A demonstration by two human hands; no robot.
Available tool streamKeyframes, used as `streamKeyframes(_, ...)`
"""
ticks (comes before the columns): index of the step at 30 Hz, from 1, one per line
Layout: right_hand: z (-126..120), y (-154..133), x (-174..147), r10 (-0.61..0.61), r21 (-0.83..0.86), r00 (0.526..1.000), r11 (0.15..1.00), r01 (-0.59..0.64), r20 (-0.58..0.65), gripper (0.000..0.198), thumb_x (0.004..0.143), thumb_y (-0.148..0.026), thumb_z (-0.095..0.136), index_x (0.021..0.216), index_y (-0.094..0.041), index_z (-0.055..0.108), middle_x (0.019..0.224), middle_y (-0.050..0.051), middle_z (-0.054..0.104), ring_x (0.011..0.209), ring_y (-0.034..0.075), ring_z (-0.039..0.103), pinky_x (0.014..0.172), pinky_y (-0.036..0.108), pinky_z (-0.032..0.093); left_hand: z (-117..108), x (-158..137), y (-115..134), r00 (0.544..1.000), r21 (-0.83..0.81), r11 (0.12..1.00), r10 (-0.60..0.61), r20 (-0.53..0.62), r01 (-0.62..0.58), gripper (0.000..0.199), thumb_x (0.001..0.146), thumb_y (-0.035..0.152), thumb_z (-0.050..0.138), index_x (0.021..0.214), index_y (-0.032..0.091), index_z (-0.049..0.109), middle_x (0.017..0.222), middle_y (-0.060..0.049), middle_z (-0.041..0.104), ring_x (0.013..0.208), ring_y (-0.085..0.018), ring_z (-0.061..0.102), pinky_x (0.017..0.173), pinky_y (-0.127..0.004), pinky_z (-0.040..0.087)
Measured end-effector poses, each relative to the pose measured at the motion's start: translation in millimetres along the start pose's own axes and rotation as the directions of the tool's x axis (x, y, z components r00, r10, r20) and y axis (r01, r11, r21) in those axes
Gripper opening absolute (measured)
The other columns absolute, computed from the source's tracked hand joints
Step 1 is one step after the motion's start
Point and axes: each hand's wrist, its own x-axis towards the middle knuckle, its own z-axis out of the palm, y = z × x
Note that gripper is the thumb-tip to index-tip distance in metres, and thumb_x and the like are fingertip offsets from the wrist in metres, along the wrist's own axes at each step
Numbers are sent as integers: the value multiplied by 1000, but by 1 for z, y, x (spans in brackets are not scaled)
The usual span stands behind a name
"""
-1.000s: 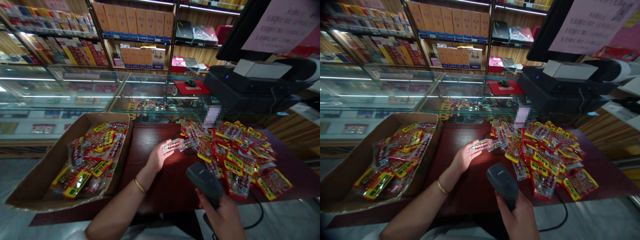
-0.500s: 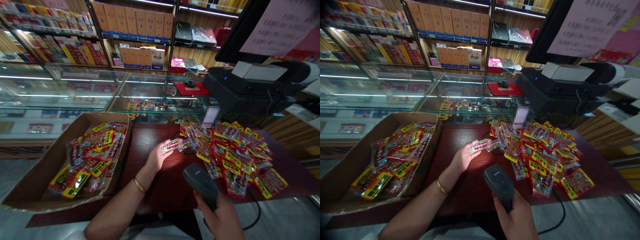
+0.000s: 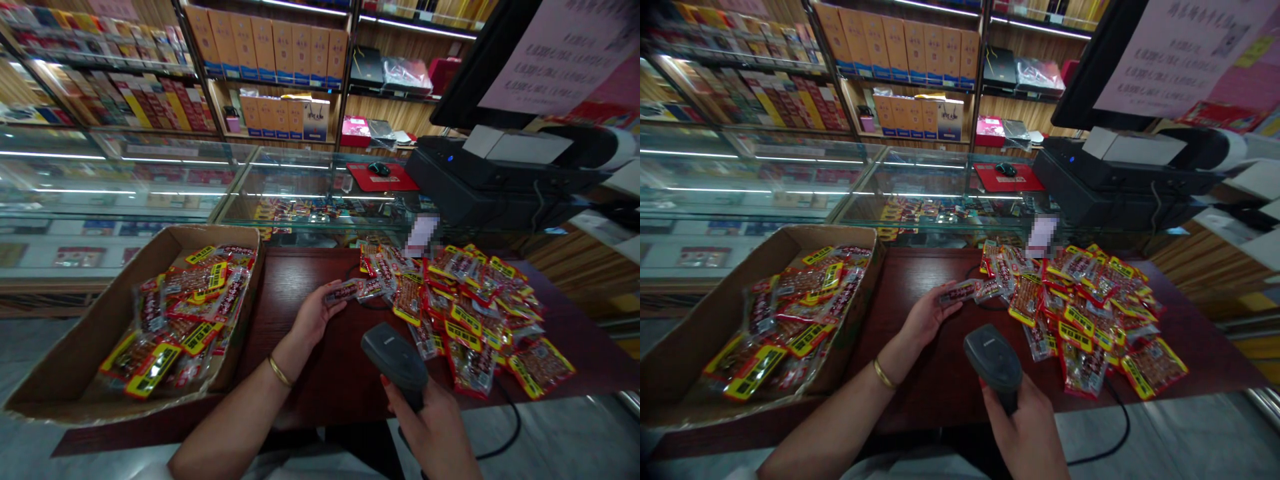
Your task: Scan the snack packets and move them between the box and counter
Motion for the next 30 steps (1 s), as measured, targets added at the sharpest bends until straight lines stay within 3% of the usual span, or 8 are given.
streamKeyframes(3, 1, 4, 1, 54, 97, 999, 994, -54, 4, 35, 88, -52, 61, 88, -20, 73, 68, 7, 73, 63, 24, 69, 66, 32, 54, -1, 1, 1, 1000, 14, 1000, 4, -12, -4, 27, 88, 23, 63, 111, 12, 72, 115, -15, 76, 95, -22, 75, 83, -31, 60)
streamKeyframes(6, 9, 13, 8, 182, 322, 982, 928, -189, 52, 44, 85, -59, 64, 86, -17, 73, 59, 5, 69, 57, 21, 66, 58, 29, 52, -2, 3, 4, 998, 41, 998, 50, -42, -49, 31, 88, 26, 64, 116, 16, 71, 118, -12, 75, 89, -19, 75, 70, -26, 60)
streamKeyframes(9, 23, 29, 19, 284, 600, 949, 739, -307, 135, 56, 76, -68, 69, 87, -13, 73, 61, 5, 69, 48, 17, 62, 48, 26, 49, -4, 5, 9, 985, 97, 985, 151, -77, -143, 32, 88, 30, 65, 118, 20, 72, 124, -9, 73, 84, -15, 74, 57, -17, 53)
streamKeyframes(12, 34, 43, 27, 295, 786, 941, 536, -308, 167, 58, 70, -69, 75, 85, -14, 71, 69, 6, 71, 42, 12, 57, 42, 23, 45, -5, 4, 13, 976, 162, 967, 207, -61, -195, 30, 86, 22, 67, 115, 17, 73, 120, -10, 75, 83, -15, 74, 60, -19, 55)
streamKeyframes(16, 38, 54, 29, 256, 864, 944, 405, -300, 208, 54, 70, -66, 78, 84, -14, 69, 67, 3, 69, 41, 10, 58, 41, 21, 43, 9, 0, 13, 990, 177, 974, 141, 0, -139, 34, 82, 9, 67, 115, 15, 72, 113, -11, 77, 87, -19, 75, 67, -24, 59)
streamKeyframes(21, 40, 60, 23, 272, 881, 936, 354, -314, 224, 58, 66, -67, 81, 85, -13, 69, 65, 4, 70, 40, 11, 59, 41, 21, 43, 69, 5, -1, 979, 237, 971, -11, 205, -38, 37, 83, 10, 68, 120, 14, 70, 122, -14, 73, 94, -22, 75, 72, -26, 61)
streamKeyframes(26, 47, 68, 19, 300, 903, 929, 299, -309, 218, 60, 62, -68, 82, 84, -14, 67, 62, 3, 69, 39, 12, 58, 39, 22, 41, 163, 27, -26, 886, 326, 945, -150, 438, -1, 34, 84, 9, 64, 117, 12, 69, 120, -15, 73, 94, -21, 75, 77, -26, 60)
streamKeyframes(30, 52, 73, 17, 278, 922, 941, 275, -273, 195, 57, 64, -65, 82, 83, -14, 66, 62, 4, 70, 38, 12, 58, 40, 22, 41, 228, 53, -50, 843, 401, 914, -172, 510, -56, 33, 87, 7, 55, 118, 12, 66, 112, -14, 75, 87, -16, 74, 79, -26, 58)
